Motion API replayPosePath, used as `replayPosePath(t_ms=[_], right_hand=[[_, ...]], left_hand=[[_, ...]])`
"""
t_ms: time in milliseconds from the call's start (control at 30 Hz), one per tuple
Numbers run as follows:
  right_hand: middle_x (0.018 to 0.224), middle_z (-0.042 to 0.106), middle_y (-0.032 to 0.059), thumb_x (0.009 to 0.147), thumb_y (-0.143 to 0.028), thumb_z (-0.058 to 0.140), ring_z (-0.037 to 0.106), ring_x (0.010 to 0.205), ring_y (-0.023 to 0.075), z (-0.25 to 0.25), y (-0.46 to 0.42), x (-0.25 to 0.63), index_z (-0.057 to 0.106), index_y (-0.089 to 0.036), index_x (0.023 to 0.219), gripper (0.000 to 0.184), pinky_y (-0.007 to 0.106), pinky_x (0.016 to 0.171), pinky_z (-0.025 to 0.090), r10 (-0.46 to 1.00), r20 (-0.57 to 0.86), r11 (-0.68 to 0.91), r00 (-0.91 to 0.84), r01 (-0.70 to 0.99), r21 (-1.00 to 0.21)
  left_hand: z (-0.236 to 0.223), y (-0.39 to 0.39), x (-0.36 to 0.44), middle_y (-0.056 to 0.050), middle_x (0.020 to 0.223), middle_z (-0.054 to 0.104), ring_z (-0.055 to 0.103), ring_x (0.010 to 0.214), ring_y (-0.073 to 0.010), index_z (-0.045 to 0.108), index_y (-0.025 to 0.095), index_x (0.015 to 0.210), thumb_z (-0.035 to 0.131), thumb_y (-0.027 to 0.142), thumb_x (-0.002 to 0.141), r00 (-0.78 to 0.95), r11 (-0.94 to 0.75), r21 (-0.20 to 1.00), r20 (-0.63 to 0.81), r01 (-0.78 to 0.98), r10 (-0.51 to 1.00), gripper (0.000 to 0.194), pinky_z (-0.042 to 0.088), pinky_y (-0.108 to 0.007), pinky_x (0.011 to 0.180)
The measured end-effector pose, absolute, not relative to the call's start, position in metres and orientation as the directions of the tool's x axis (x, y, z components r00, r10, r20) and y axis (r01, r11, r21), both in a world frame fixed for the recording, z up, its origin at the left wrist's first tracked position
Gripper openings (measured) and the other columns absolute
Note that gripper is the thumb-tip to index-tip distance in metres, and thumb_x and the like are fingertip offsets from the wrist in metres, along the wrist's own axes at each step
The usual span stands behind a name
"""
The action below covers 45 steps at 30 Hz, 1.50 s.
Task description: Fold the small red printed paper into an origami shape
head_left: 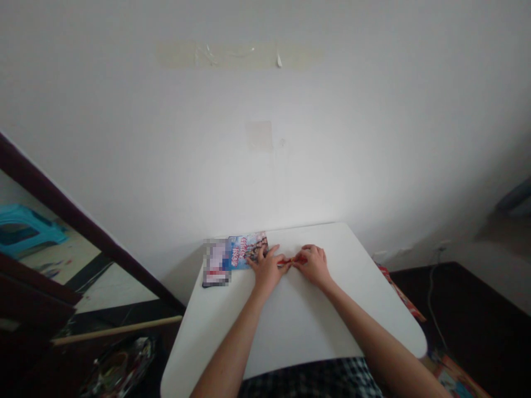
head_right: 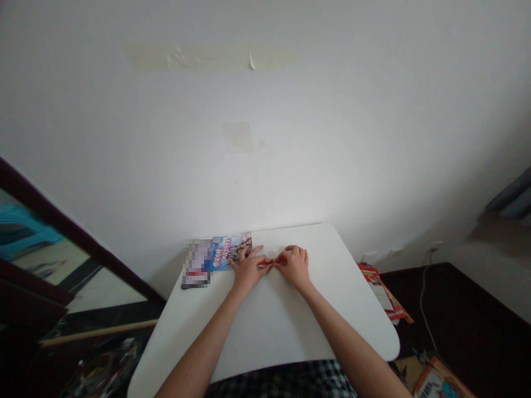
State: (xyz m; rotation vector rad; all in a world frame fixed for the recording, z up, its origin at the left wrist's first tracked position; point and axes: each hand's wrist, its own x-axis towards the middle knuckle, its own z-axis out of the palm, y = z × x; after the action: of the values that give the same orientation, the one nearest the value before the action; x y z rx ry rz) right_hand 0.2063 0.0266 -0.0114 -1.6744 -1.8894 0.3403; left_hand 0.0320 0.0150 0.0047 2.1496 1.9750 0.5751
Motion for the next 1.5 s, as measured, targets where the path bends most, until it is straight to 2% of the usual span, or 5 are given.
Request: replayPosePath(t_ms=[233,667,867,1100,1500], right_hand=[[0.123,0.055,0.0031,0.079,-0.030,0.075,0.044,0.121,0.0262,-0.012,0.027,0.208,0.075,-0.034,0.094,0.015,0.047,0.108,0.027,0.975,0.221,0.160,-0.039,0.810,-0.564],[0.126,0.059,0.0024,0.082,-0.021,0.069,0.046,0.123,0.0254,-0.018,0.035,0.221,0.077,-0.037,0.098,0.024,0.043,0.107,0.033,0.974,0.197,0.201,-0.108,0.807,-0.555],[0.123,0.063,0.0033,0.080,-0.028,0.072,0.051,0.119,0.0248,-0.020,0.041,0.227,0.079,-0.035,0.095,0.018,0.040,0.105,0.038,0.964,0.227,0.244,-0.137,0.795,-0.556],[0.115,0.065,0.0045,0.078,-0.046,0.075,0.055,0.114,0.0243,-0.016,0.036,0.222,0.080,-0.034,0.090,0.018,0.038,0.102,0.040,0.951,0.288,0.262,-0.112,0.786,-0.560],[0.115,0.063,0.0050,0.078,-0.046,0.075,0.054,0.115,0.0247,-0.010,0.031,0.220,0.079,-0.033,0.090,0.018,0.039,0.103,0.039,0.955,0.278,0.248,-0.100,0.782,-0.572]], left_hand=[[0.004,0.018,0.023,0.013,0.156,0.041,0.015,0.148,-0.0440,0.072,0.045,0.101,0.061,0.047,0.086,0.111,-0.135,0.372,0.085,0.918,0.990,0.019,0.002,-0.090,0.099],[0.003,0.013,0.019,0.013,0.156,0.040,0.013,0.149,-0.0421,0.071,0.049,0.108,0.059,0.046,0.087,0.136,-0.167,0.347,0.113,0.923,0.984,0.024,-0.001,-0.085,0.105],[0.002,0.010,0.024,0.009,0.150,0.050,0.020,0.147,-0.0412,0.075,0.044,0.098,0.061,0.056,0.083,0.112,-0.180,0.371,0.198,0.911,0.974,0.023,-0.004,-0.084,0.105],[0.001,0.012,0.031,0.008,0.143,0.058,0.028,0.144,-0.0376,0.073,0.038,0.090,0.065,0.054,0.082,0.085,-0.180,0.379,0.255,0.908,0.963,0.021,-0.001,-0.084,0.105],[0.010,0.012,0.038,0.007,0.144,0.056,0.028,0.143,-0.0378,0.073,0.037,0.090,0.066,0.051,0.080,0.071,-0.147,0.337,0.227,0.930,0.971,0.019,0.000,-0.083,0.107]])
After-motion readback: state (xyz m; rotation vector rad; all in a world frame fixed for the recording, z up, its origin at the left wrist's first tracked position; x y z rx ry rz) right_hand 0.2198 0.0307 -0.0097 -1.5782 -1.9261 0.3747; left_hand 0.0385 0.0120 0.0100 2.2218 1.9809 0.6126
